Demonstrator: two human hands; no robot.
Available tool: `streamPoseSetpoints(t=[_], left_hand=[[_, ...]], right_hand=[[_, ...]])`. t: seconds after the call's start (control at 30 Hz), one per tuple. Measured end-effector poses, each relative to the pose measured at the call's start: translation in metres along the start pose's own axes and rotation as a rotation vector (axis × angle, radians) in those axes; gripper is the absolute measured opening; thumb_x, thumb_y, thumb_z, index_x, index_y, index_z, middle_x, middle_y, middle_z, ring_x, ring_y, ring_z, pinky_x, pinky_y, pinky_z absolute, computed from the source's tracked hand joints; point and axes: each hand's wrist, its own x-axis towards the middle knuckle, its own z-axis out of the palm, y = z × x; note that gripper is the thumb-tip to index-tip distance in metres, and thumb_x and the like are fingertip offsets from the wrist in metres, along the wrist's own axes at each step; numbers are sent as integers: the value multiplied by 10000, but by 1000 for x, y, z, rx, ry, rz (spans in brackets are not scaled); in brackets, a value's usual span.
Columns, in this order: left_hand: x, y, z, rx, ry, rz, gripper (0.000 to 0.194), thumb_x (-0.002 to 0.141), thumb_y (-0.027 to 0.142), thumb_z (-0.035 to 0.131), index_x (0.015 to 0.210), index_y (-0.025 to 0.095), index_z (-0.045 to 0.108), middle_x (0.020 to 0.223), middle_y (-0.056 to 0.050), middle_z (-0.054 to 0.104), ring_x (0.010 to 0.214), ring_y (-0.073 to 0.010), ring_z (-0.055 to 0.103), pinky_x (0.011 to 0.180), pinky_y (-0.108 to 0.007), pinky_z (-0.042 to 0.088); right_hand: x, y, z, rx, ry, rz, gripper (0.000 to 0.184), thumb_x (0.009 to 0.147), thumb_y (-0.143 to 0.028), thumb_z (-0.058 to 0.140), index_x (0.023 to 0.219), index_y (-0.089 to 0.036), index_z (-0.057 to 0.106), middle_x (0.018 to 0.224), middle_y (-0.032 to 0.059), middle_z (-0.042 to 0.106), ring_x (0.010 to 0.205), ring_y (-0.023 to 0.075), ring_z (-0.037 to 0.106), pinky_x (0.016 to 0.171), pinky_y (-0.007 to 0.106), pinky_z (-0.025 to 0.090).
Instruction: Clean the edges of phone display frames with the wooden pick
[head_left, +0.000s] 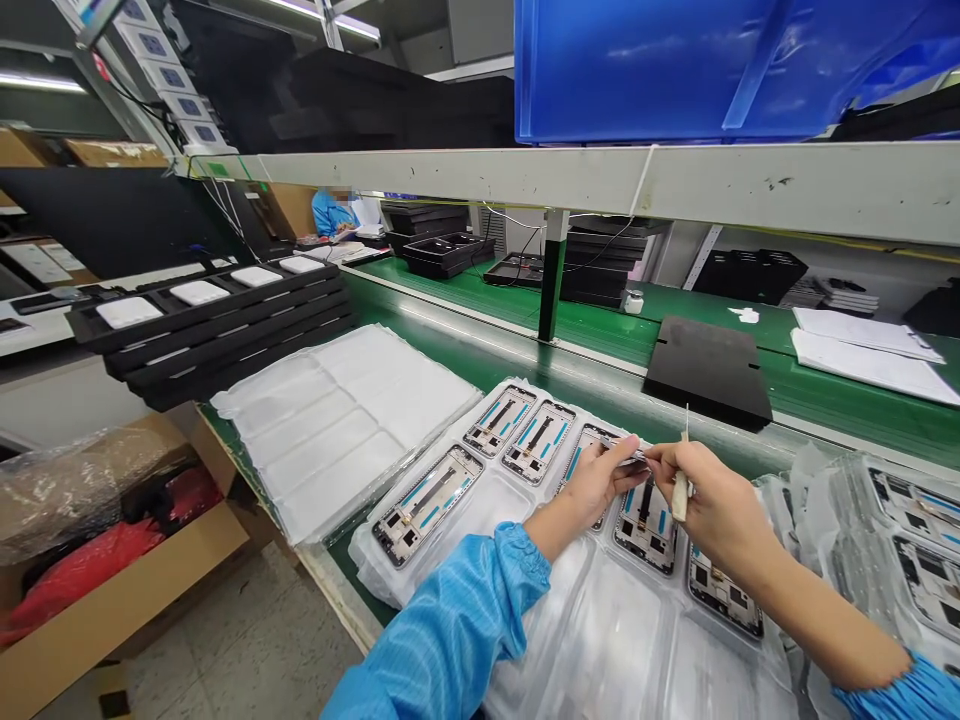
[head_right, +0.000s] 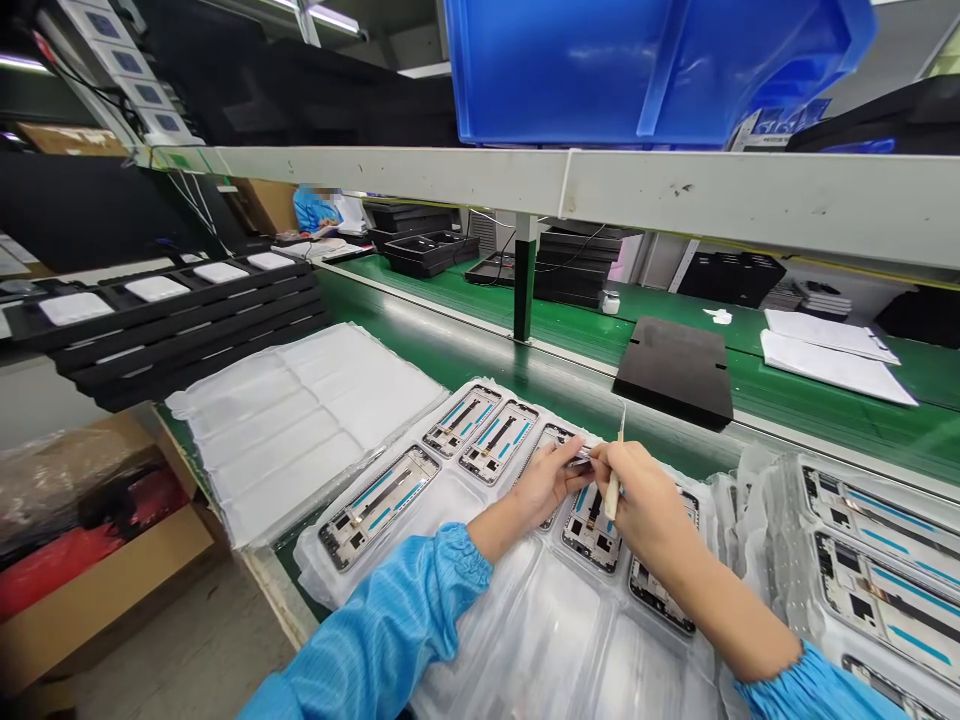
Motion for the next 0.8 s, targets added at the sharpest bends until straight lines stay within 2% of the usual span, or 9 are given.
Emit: streamPoseSetpoints(t=[0.37,0.57,0.67,0.8], left_hand=[[0,0,0,-3,-13,5,485,580,392,916,786,154,547,836,-62,685,738,-172,680,789,-316,558],[0,0,-1,-5,-34,-6,513,560,431,917,824,131,595,849,-70,688,737,-168,673,770,-300,561],[0,-1,-2,2,-51,-6,468,619,426,889,843,128,606,845,-71,685,768,-183,680,829,-334,555],[1,-2,-4,-12,-52,-3,489,600,435,896,854,128,613,851,-74,685,779,-201,686,866,-376,553]], right_hand=[[-2,3,3,-81,-37,-61,161,937,-154,435,813,-228,507,872,54,664,771,180,596,590,277,458],[-1,4,3,-78,-52,-94,182,935,-151,430,779,-234,475,782,47,629,806,200,586,620,289,467],[-2,3,2,-63,-67,-73,201,919,-136,433,745,-237,440,781,46,630,795,194,578,614,285,464],[-1,2,1,-63,-52,-77,205,927,-158,438,740,-241,422,829,54,657,816,197,577,618,288,469]])
